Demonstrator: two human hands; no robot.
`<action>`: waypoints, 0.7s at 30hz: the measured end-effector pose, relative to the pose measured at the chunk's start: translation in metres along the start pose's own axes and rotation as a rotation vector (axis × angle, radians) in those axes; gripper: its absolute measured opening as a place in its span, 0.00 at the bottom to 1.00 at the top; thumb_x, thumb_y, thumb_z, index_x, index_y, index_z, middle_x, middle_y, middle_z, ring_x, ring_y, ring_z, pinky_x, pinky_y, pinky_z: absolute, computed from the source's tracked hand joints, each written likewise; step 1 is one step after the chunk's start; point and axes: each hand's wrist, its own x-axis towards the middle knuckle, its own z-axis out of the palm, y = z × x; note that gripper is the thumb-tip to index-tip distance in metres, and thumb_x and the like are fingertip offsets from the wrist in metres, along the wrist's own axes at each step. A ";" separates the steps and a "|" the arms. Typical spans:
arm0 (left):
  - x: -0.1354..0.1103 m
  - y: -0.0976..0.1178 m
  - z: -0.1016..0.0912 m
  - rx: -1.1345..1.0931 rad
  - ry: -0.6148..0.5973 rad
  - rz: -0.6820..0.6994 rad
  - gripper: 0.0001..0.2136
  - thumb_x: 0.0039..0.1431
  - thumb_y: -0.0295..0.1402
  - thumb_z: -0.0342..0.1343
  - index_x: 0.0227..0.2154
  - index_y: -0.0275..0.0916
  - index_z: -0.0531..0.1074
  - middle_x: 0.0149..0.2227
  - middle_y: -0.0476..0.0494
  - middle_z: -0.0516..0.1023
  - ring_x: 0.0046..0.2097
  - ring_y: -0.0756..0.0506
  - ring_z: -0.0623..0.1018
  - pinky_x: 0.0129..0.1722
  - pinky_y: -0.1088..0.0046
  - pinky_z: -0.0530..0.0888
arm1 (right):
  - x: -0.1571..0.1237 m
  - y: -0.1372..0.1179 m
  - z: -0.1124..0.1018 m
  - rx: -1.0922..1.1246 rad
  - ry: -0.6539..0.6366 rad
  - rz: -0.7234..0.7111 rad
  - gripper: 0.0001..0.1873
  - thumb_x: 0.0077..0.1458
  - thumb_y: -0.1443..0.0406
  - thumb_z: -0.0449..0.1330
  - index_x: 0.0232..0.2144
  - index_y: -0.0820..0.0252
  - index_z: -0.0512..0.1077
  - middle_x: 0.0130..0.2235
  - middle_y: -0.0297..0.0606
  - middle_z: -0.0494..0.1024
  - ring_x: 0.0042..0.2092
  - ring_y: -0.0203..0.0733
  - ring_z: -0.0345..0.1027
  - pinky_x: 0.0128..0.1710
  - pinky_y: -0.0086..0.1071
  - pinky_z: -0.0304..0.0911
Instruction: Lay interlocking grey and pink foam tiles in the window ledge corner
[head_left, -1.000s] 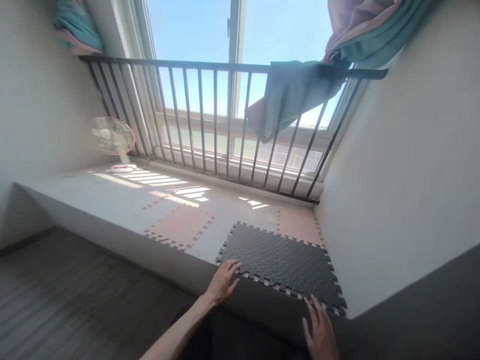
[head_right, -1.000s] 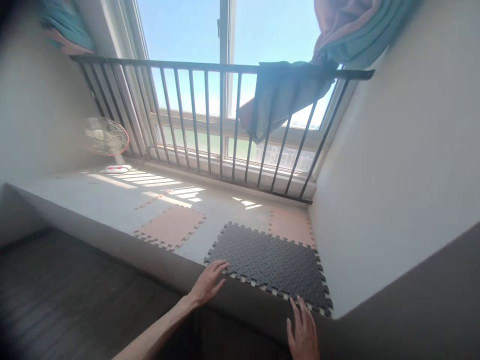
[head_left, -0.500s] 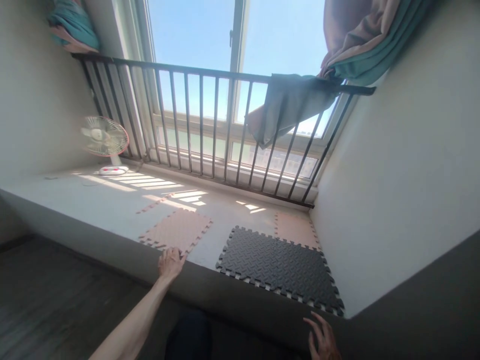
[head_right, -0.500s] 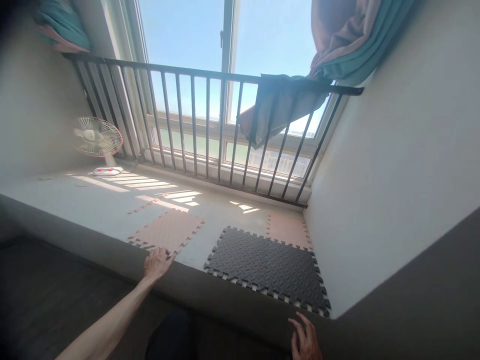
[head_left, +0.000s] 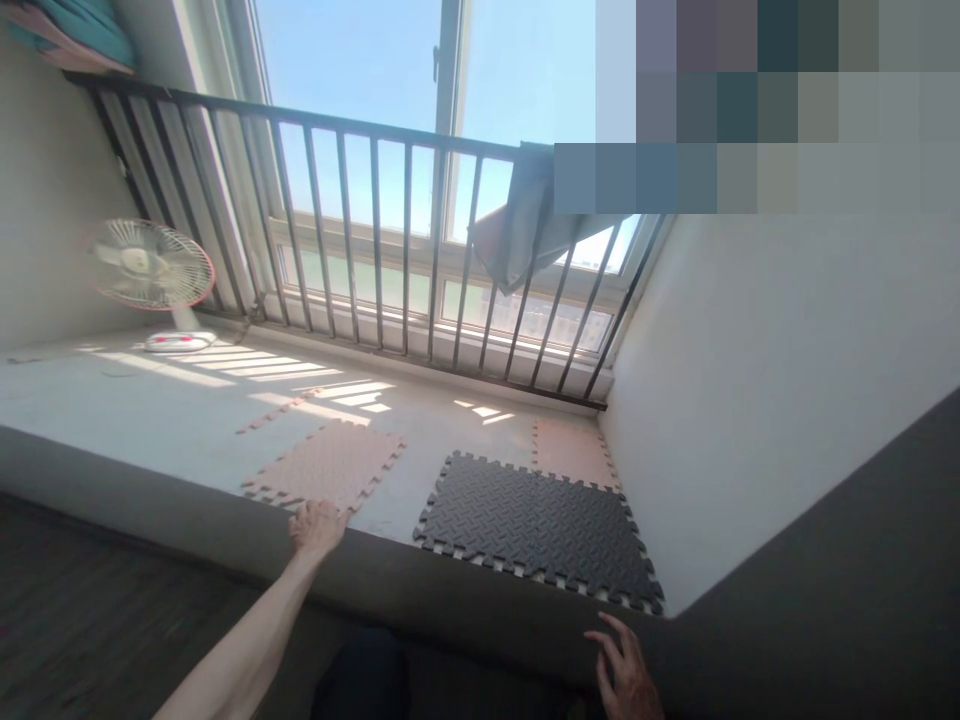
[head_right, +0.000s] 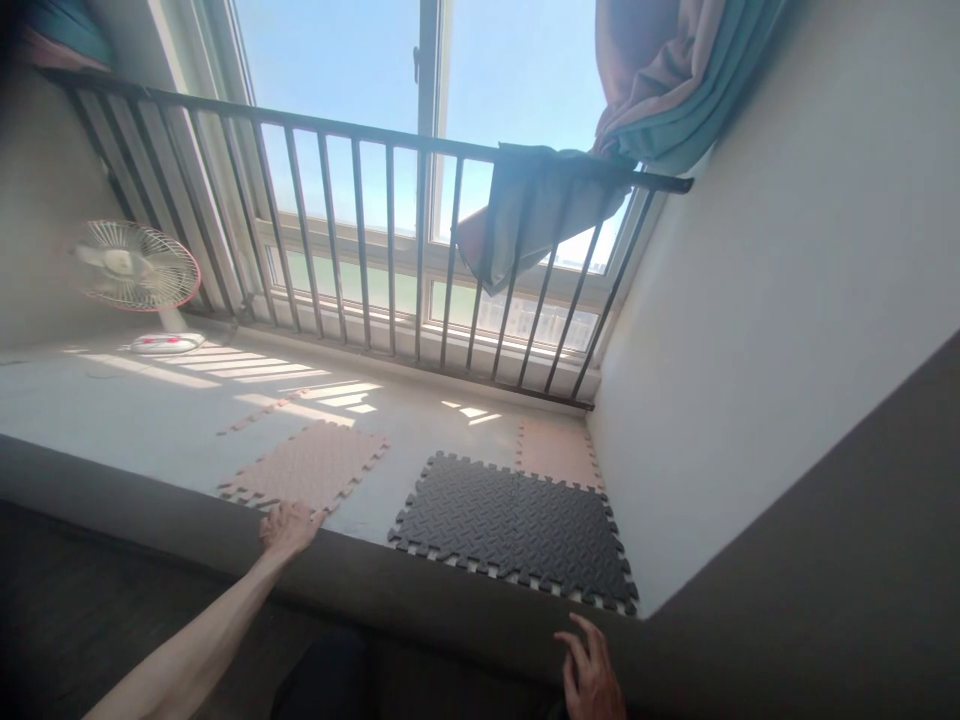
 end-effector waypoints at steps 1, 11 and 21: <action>0.002 0.003 -0.004 -0.025 0.010 -0.005 0.25 0.68 0.46 0.48 0.47 0.27 0.80 0.55 0.16 0.77 0.59 0.24 0.74 0.54 0.52 0.69 | 0.001 -0.001 -0.002 0.006 0.004 0.004 0.15 0.65 0.63 0.57 0.47 0.44 0.82 0.58 0.41 0.79 0.58 0.54 0.78 0.54 0.47 0.79; -0.059 0.108 -0.073 -0.502 0.451 0.370 0.22 0.72 0.53 0.45 0.39 0.40 0.72 0.40 0.36 0.77 0.46 0.35 0.77 0.48 0.58 0.72 | 0.075 -0.135 0.003 0.540 -0.087 0.255 0.18 0.71 0.55 0.55 0.55 0.46 0.79 0.55 0.42 0.83 0.59 0.51 0.77 0.63 0.47 0.72; -0.210 0.198 -0.008 -0.600 0.238 0.781 0.06 0.69 0.39 0.58 0.39 0.43 0.76 0.40 0.42 0.77 0.44 0.39 0.77 0.45 0.59 0.75 | 0.159 -0.236 0.074 1.452 -0.205 1.090 0.35 0.44 0.37 0.68 0.42 0.56 0.77 0.37 0.40 0.84 0.39 0.49 0.80 0.35 0.38 0.76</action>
